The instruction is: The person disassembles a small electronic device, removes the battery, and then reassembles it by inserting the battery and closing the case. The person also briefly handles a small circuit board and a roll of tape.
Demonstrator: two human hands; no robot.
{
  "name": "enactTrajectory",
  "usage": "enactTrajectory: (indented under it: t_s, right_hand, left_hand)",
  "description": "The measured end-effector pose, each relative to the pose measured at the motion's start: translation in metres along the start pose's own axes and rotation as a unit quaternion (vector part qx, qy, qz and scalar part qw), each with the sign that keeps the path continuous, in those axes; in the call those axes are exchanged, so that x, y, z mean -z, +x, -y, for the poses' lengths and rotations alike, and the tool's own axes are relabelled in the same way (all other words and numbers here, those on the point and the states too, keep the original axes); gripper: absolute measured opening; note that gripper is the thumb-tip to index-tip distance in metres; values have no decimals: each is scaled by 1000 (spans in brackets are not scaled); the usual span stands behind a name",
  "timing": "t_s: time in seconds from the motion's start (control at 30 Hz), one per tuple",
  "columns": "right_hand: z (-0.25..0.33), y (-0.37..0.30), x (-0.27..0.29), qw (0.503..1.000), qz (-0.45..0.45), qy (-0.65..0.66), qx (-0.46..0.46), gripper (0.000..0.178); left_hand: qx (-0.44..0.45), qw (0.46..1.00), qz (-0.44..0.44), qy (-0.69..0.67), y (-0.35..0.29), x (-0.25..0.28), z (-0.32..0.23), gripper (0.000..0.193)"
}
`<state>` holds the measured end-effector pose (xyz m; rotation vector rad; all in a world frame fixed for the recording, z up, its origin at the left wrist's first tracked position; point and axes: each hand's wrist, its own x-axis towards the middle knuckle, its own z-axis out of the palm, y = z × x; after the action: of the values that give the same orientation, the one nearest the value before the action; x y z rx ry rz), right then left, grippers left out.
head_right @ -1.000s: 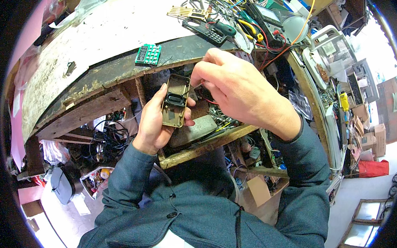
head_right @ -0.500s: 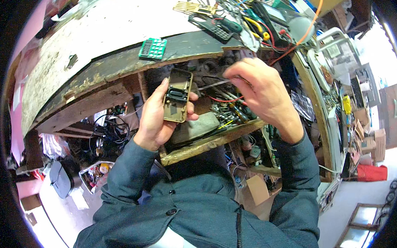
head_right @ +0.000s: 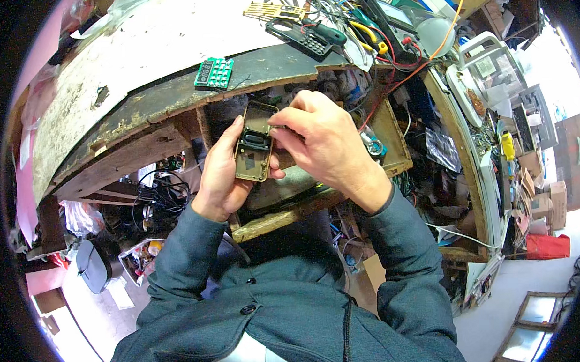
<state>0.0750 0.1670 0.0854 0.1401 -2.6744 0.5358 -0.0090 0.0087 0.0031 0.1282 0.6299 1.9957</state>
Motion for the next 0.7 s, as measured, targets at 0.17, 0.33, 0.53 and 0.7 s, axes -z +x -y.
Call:
enactTrajectory:
  t_s: [0.17,0.33,0.53,0.7]
  right_hand:
    - [-1,12,-12,998,44,-37,21,13]
    - [2,15,-18,996,70,-46,21,11]
    - [4,10,-21,993,66,-92,46,14]
    - [7,11,-19,995,55,-82,27,9]
  left_hand:
    - [9,1000,-8,27,3,2,3,48]
    - [17,999,-30,30,1,-1,1,46]
    - [17,999,-15,38,2,1,0,45]
    - [14,999,-1,31,3,2,0,45]
